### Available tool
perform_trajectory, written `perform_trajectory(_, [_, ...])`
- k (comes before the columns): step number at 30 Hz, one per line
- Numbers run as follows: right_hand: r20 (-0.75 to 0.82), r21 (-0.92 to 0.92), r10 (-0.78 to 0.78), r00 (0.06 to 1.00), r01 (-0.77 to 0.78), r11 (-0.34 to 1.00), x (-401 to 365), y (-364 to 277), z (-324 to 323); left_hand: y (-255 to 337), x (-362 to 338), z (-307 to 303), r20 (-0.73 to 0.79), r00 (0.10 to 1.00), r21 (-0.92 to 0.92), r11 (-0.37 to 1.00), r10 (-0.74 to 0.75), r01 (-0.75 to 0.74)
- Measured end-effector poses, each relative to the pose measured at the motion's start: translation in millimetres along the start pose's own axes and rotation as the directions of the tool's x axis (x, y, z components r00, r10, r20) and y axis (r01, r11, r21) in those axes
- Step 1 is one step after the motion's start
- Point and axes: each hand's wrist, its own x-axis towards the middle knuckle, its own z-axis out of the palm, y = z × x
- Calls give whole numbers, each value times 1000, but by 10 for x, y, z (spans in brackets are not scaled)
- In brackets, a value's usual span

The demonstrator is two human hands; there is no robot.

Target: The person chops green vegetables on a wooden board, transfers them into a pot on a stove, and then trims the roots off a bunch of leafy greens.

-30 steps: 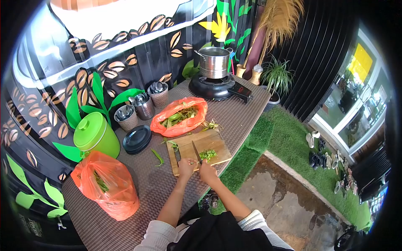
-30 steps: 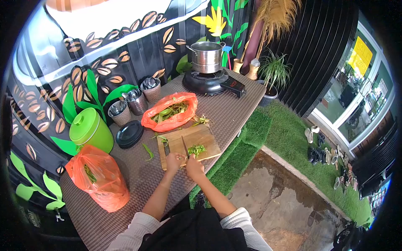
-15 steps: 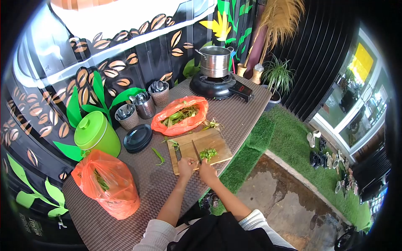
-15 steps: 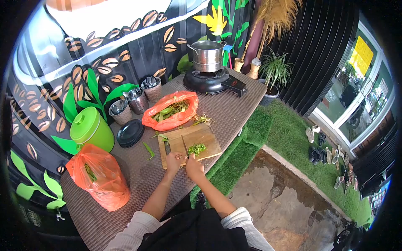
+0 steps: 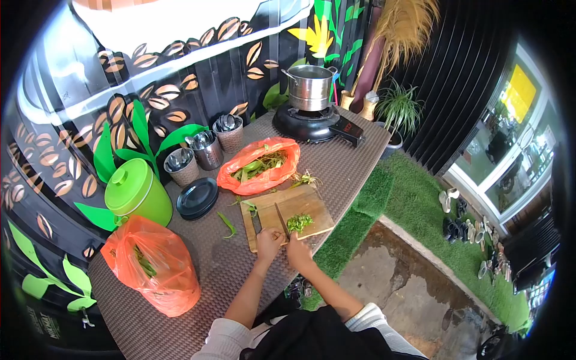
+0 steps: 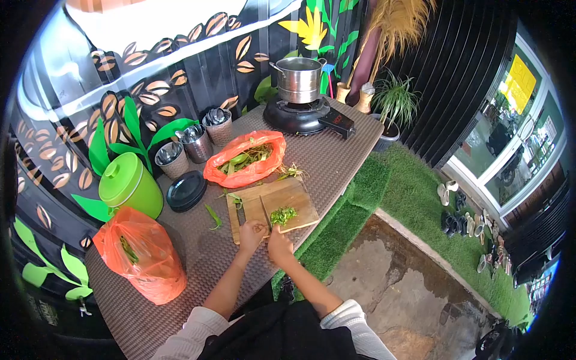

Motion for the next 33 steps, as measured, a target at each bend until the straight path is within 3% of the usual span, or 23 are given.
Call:
perform_trajectory(2, [-69,-13,44,997,-45,999,-86,-70,-2,-26,9,16,10,999,-24,998,-53,54])
perform_trajectory(5, [-29,-26,-5,1000,4,1000,105,-8,8,13,13,-15,-19,993,-99,989,-115,113])
perform_trajectory(8, [-47,-24,-86,995,85,996,223,66,5,34,-13,-44,-15,999,-38,998,-44,43])
perform_trajectory(15, [-81,-57,-33,996,29,998,-48,-33,102,46,-96,-28,-70,994,18,997,81,-80])
perform_trajectory(19, [-95,-70,-84,992,78,995,141,-41,14,54,-118,-46,-59,986,83,985,155,-150])
perform_trajectory(24, [-106,-32,-144,984,141,989,37,-21,12,35,-116,-55,-52,995,54,995,90,-87])
perform_trajectory(29, [-88,-57,2,996,-7,998,-39,8,138,66,-107,-58,-58,996,-8,998,60,-61])
perform_trajectory(31, [-104,-52,29,994,-34,998,11,5,69,77,-128,-69,-78,985,55,987,157,-152])
perform_trajectory(33, [-127,-49,62,990,-69,996,30,38,-34,71,-139,-69,-62,985,104,982,162,-155])
